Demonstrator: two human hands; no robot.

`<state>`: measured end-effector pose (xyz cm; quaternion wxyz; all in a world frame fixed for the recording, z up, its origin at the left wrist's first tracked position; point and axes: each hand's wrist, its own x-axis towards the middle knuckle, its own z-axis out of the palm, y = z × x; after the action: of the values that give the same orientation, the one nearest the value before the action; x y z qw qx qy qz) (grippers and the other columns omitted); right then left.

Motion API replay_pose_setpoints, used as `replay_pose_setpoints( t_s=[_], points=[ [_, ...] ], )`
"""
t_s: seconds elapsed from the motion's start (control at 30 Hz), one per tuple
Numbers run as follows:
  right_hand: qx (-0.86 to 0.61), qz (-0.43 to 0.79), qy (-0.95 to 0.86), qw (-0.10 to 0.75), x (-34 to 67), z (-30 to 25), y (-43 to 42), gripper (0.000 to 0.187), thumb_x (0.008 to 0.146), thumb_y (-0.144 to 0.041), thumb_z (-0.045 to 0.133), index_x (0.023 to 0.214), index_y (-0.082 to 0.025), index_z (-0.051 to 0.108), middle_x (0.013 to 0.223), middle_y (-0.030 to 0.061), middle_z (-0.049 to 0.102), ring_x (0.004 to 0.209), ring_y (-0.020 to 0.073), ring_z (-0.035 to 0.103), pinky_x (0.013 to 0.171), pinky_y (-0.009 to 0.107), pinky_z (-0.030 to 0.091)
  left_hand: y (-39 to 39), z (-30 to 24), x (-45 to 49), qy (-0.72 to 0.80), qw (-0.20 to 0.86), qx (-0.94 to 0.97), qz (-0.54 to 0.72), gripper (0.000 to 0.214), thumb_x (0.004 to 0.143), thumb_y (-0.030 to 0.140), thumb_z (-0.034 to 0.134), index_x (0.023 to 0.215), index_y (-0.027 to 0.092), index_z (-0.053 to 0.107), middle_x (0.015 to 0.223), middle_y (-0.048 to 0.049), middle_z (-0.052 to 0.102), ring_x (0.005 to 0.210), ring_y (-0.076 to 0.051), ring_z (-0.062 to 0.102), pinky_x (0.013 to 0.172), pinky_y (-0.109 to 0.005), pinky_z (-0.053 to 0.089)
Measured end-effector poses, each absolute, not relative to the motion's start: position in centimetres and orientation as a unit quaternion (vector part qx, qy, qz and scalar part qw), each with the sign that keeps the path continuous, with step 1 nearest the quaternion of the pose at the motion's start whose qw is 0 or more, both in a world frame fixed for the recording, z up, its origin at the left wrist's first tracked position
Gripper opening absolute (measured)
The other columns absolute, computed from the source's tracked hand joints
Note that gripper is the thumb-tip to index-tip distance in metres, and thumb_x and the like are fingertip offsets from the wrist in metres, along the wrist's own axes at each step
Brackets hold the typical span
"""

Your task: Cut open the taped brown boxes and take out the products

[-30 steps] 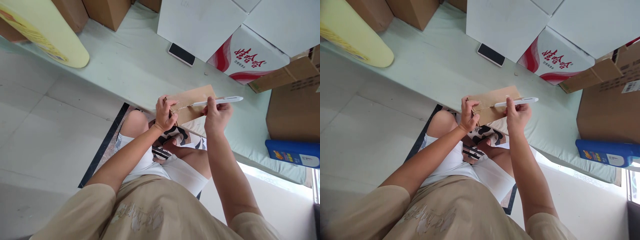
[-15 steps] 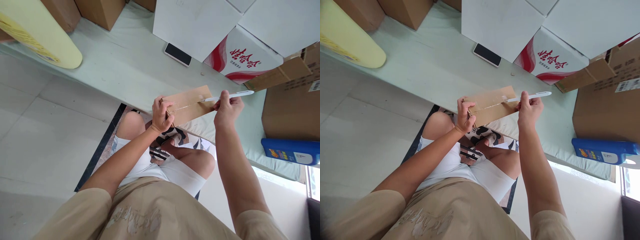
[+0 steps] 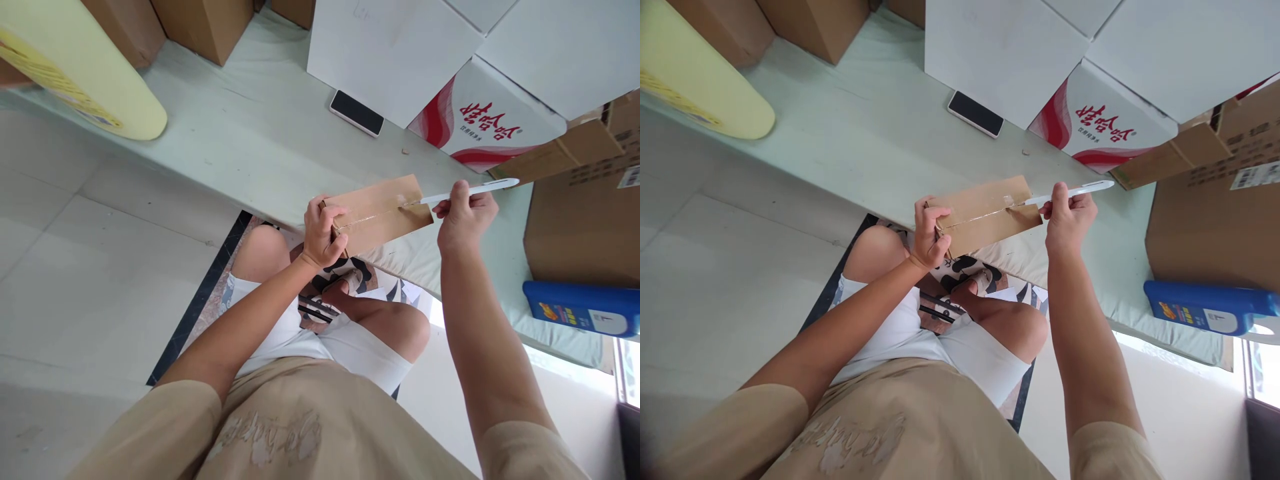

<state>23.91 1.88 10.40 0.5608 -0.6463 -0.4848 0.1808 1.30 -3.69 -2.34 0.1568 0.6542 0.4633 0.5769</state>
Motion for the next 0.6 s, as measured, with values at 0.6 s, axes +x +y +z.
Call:
replay_pose_setpoints(
  t_s=[0.6],
  points=[
    [-0.684, 0.165, -0.431, 0.565, 26.1, 9.9, 3.5, 0.038, 0.087, -0.043, 0.070, 0.063, -0.025, 0.046, 0.051, -0.0034, 0.051, 0.042, 0.0128, 0.050, 0.040, 0.026, 0.036, -3.5, -2.2, 1.1, 0.460, 0.153, 0.656, 0.578, 0.054, 0.094, 0.066, 0.034, 0.124, 0.024, 0.051, 0.122, -0.0130, 0.050, 0.123, -0.034, 0.051, 0.100, -0.055, 0.049]
  ],
)
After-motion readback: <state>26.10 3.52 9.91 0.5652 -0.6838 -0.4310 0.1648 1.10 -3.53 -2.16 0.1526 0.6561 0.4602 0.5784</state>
